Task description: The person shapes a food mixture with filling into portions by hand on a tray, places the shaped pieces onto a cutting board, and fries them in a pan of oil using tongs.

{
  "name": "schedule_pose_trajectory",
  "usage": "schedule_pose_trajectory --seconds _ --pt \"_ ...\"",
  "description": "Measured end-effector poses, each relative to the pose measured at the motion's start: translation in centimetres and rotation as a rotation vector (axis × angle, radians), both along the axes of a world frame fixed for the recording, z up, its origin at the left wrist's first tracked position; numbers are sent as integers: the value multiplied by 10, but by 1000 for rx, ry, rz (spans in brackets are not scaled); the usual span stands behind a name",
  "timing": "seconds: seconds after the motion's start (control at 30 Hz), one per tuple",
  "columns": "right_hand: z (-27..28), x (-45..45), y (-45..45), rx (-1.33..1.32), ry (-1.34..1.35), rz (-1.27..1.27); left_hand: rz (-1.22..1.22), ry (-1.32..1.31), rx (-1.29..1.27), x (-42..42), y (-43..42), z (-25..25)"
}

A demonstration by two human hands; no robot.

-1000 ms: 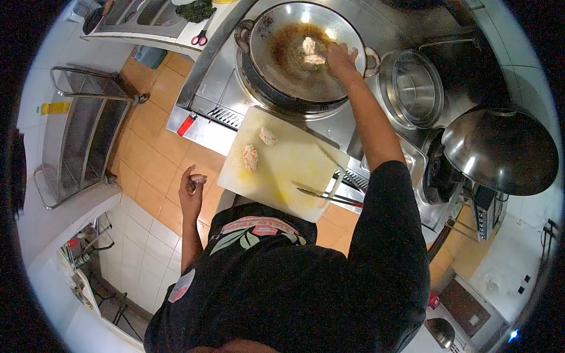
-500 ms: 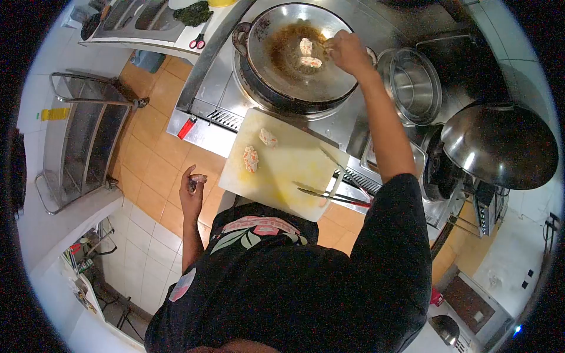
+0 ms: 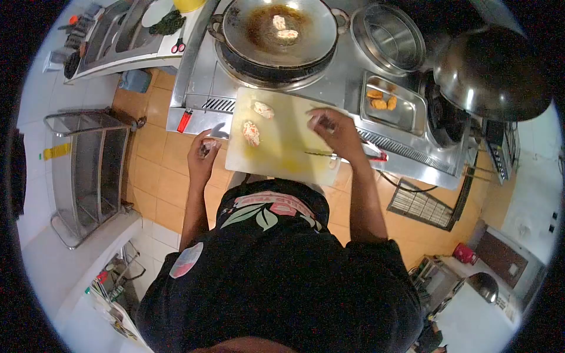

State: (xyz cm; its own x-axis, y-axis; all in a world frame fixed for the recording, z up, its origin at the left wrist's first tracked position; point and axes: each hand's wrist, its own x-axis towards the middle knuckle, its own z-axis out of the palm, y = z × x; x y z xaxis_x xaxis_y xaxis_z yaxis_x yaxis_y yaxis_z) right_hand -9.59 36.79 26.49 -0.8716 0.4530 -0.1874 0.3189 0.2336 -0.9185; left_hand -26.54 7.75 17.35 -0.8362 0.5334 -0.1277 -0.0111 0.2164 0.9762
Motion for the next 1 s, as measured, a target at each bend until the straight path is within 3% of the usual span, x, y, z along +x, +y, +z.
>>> schedule_pose_trajectory --seconds 0.13,0.23,0.37,0.6,0.73,0.87,0.97,1.0 --pt "-31 28 -45 -442 59 -160 -98 -94 74 3 14 7" --pt "-34 29 -61 -933 149 -364 -174 -144 108 9 19 4" --pt "-54 28 -63 -1149 219 -322 -206 -105 113 16 17 12" --pt "-33 17 -63 -1333 288 -91 -51 -215 202 53 29 23" --pt "-28 14 -58 -1301 307 117 11 -181 217 91 46 49" --pt "-23 11 -62 -1484 323 208 141 523 -122 124 53 65" --pt "-25 8 -69 -1564 339 295 334 -73 52 147 49 48" --pt "-29 7 -76 -1556 360 316 387 -284 214 152 52 55"
